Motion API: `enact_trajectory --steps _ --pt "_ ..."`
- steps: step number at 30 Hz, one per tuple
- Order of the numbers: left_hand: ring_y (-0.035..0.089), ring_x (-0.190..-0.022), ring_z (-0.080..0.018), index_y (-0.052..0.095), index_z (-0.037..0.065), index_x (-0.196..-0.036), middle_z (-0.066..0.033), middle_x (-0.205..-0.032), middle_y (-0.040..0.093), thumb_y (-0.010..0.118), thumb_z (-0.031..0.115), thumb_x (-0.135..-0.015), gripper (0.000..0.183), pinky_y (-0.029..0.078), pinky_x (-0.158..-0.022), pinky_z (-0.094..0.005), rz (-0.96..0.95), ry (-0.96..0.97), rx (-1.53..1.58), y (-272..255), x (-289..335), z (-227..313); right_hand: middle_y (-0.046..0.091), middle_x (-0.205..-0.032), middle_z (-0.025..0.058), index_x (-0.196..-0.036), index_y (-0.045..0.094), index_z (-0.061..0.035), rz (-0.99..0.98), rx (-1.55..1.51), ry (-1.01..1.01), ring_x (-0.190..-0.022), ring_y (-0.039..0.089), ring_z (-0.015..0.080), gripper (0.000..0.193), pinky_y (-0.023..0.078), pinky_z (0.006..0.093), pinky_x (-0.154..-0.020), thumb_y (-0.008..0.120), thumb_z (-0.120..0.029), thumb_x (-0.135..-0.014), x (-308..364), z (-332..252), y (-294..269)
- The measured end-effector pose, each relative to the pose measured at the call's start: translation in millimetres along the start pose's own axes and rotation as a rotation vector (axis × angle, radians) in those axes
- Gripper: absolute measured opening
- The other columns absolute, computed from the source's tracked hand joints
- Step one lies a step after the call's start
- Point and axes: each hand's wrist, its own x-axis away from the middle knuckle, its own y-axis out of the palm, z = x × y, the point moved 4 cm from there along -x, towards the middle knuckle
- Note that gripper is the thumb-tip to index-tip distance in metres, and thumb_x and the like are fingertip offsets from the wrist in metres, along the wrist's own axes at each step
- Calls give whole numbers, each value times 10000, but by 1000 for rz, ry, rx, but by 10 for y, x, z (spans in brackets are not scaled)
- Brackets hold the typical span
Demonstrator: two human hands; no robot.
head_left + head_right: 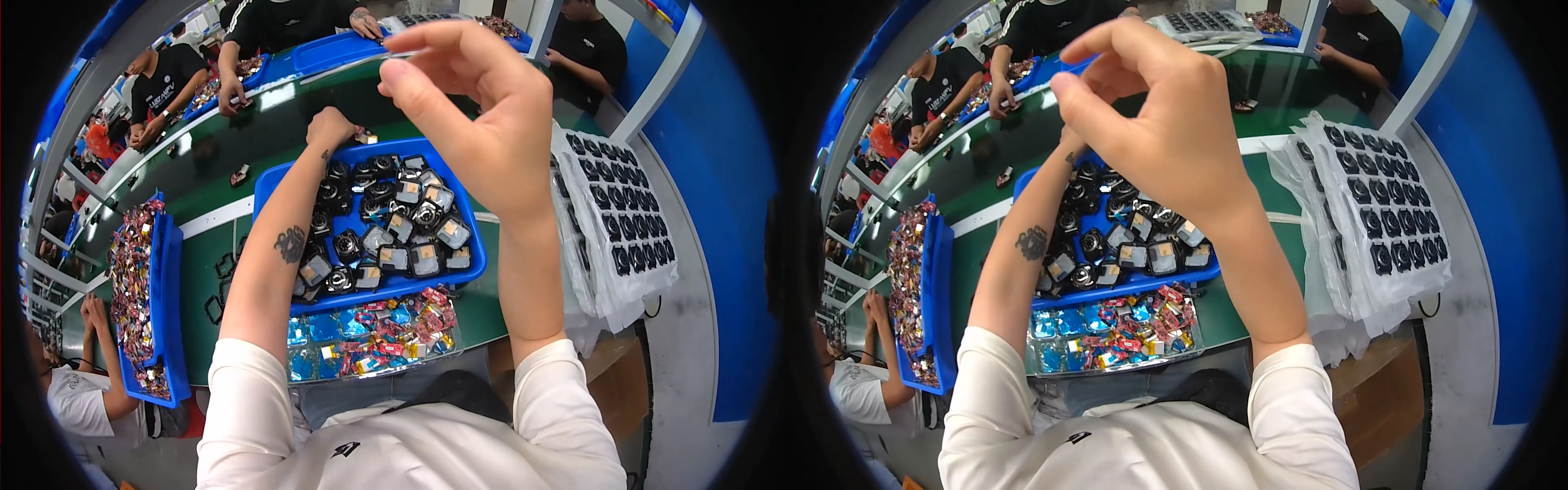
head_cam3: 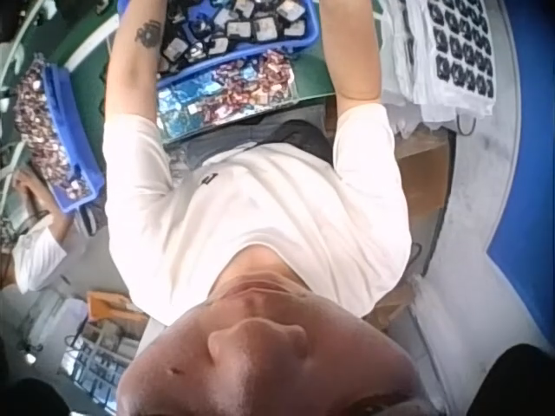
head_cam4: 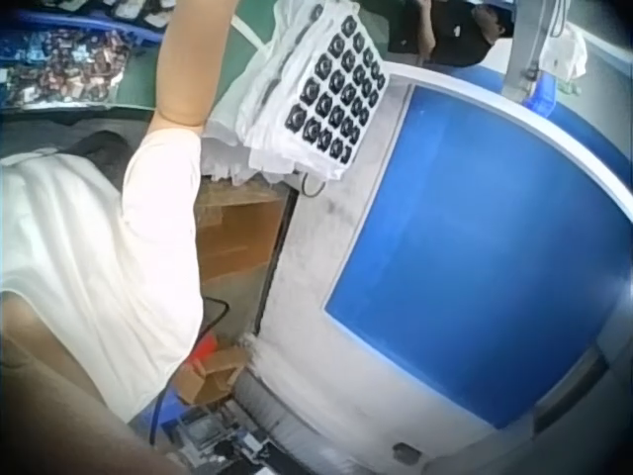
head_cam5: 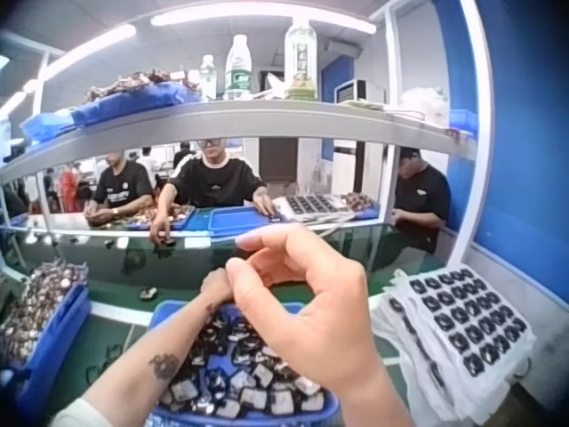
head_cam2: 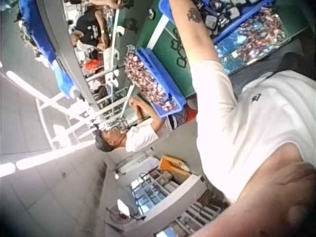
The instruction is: Assembling small electronic modules by manually fitting lenses into housings and sorting parts.
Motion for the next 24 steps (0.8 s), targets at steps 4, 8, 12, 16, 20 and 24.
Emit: enact_trajectory --steps 4,8,12,16,20,24 --pt "678 -751 -283 722 110 -757 -95 -772 699 730 357 -725 249 530 -693 -359 175 259 188 -371 411 180 618 -596 31 -774 621 2 275 -247 -37 -549 582 88 195 423 218 -502 646 -159 -882 24 157 49" --pt "609 -543 -208 679 25 -705 -84 -601 635 618 391 -851 399 466 -558 -307 -47 491 412 -823 1198 204 596 -629 31 -785 618 27 174 -352 157 -536 525 51 317 412 174 -501 543 -230 -955 45 194 -47" --pt "549 -486 -113 678 26 -785 -54 -598 614 704 134 -770 113 430 -477 -270 -183 882 482 -1114 2330 28 572 -621 17 -895 602 30 101 -196 131 -541 520 43 274 404 167 -500 484 -203 -979 36 75 17" --pt "562 -480 -202 673 90 -811 -21 -537 542 720 149 -726 113 434 -430 -329 -209 1306 108 -1101 2941 -320 568 -649 12 -989 566 21 18 -291 124 -568 519 41 187 405 162 -519 483 -146 -969 50 199 166" --pt "513 -457 -166 686 78 -864 0 -519 469 676 108 -663 203 399 -425 -313 -63 1329 -93 -931 3038 -535 576 -648 12 -946 574 15 -68 -250 174 -565 527 45 141 405 171 -516 517 -114 -949 73 113 265" --pt "492 -476 -146 676 83 -905 18 -549 442 614 157 -651 272 400 -443 -298 139 1460 -224 -784 3104 -591 578 -656 9 -893 587 5 -126 -215 168 -576 551 57 104 430 184 -539 531 -76 -929 107 174 341"
